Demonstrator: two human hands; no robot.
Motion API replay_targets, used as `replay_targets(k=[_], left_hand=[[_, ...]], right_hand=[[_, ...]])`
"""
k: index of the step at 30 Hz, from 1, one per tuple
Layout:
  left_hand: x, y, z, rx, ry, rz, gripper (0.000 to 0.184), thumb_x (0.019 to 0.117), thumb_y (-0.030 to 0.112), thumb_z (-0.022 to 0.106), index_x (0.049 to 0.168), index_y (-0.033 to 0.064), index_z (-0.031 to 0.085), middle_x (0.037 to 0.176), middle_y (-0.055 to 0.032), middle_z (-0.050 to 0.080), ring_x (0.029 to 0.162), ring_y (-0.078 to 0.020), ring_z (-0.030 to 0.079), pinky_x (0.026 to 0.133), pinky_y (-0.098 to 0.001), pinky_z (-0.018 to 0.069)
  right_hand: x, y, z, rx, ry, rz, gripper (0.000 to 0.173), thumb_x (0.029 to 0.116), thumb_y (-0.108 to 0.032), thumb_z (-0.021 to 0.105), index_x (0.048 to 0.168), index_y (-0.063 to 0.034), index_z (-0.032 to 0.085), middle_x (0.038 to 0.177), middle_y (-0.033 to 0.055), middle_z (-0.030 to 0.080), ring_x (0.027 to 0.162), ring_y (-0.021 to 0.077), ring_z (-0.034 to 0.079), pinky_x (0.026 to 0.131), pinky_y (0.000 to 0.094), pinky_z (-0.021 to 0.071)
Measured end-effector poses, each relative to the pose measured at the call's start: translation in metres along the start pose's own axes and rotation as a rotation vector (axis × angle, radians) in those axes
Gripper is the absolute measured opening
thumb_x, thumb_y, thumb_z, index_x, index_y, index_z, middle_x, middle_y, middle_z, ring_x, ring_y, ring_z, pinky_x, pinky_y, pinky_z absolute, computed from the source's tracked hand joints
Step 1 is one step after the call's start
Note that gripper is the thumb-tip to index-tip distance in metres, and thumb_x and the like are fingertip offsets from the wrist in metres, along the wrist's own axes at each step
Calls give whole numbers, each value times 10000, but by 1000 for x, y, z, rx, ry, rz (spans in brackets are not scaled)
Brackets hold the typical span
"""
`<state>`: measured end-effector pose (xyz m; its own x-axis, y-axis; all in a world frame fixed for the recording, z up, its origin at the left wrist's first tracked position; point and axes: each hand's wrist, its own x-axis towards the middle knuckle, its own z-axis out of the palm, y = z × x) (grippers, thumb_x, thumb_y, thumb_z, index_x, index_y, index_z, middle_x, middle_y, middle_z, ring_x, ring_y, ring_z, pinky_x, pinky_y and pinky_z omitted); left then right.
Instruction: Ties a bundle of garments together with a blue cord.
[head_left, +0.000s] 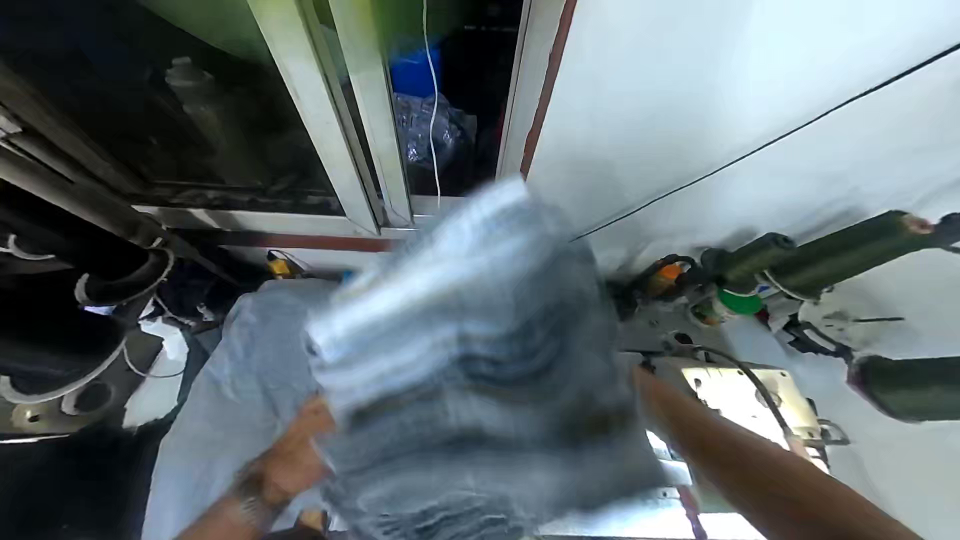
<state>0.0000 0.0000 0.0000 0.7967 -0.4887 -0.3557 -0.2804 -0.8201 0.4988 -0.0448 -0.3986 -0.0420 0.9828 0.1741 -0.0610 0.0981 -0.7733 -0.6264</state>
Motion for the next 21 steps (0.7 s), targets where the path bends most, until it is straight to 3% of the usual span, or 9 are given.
replay_targets(k=[2, 4, 6, 7, 10, 13, 15, 18, 21], left_hand=[[49, -47, 78, 297, -198, 183, 398, 934, -62, 600, 1325, -9, 646, 1484, -266, 511, 1386, -475, 463, 1078, -619, 414], [78, -85, 141, 504, -221, 330, 799, 884, -125, 588, 1483, 399, 517, 1518, -234, 462, 1366, -528, 442, 872, -646, 539], [76, -97, 166, 526, -80, 409, 980, 844, -155, 598, 1484, 567, 426, 1418, -232, 541, 1239, -519, 552, 714, -592, 583], [69, -97, 169, 514, -6, 427, 1002, 825, -164, 617, 1477, 574, 431, 1401, -225, 556, 1219, -504, 576, 688, -568, 592], [51, -101, 167, 483, 201, 435, 1020, 745, -180, 693, 1453, 528, 497, 1439, -216, 544, 1190, -480, 613, 652, -536, 600], [38, -108, 165, 422, 306, 354, 881, 729, -156, 727, 1433, 356, 589, 1440, -246, 534, 1173, -498, 612, 687, -548, 600], [27, -110, 155, 381, 227, 219, 697, 826, -65, 700, 1449, 224, 583, 1425, -268, 538, 1182, -501, 607, 786, -586, 589], [13, -96, 130, 411, -56, -113, 456, 1006, 122, 580, 1461, 95, 556, 1187, -293, 682, 1036, -510, 678, 876, -658, 522], [13, -88, 100, 318, -233, -261, 331, 1069, 247, 513, 1222, 14, 691, 1172, -268, 697, 1123, -480, 657, 944, -677, 482]], right_hand=[[-1, 22, 55, -39, -344, 430, 394, 1063, -126, 538, 1401, 77, 540, 1399, 292, 568, 1321, 400, 539, 1153, 511, 373], [-8, 82, 126, -92, -312, 385, 422, 1050, -197, 508, 1457, -99, 565, 1413, 246, 586, 1246, 442, 599, 1049, 625, 452], [-23, 106, 152, -85, -214, 319, 467, 1070, -266, 458, 1528, -344, 504, 1505, 130, 552, 1164, 357, 667, 958, 589, 524], [-30, 108, 152, -26, -184, 343, 465, 1084, -253, 437, 1532, -364, 495, 1524, 106, 541, 1146, 324, 677, 945, 559, 525], [-38, 94, 134, 142, -91, 399, 436, 1082, -165, 446, 1498, -240, 550, 1498, 63, 573, 1199, 224, 660, 1022, 448, 512], [-36, 82, 106, -329, -108, 263, 591, 979, -147, 642, 1538, -276, 500, 1546, 169, 482, 811, 338, 712, 684, 527, 580], [-29, 64, 83, -447, -251, 433, 662, 935, -94, 698, 1547, -189, 466, 1533, 254, 441, 909, 457, 690, 763, 606, 570], [-21, 49, 58, -502, -469, 676, 297, 973, -72, 623, 1256, 11, 654, 1278, 248, 641, 1160, 440, 634, 941, 608, 514], [-17, 54, 40, -213, -331, 663, 328, 1076, -240, 525, 1135, 26, 709, 1147, 238, 694, 1124, 402, 652, 968, 601, 494]])
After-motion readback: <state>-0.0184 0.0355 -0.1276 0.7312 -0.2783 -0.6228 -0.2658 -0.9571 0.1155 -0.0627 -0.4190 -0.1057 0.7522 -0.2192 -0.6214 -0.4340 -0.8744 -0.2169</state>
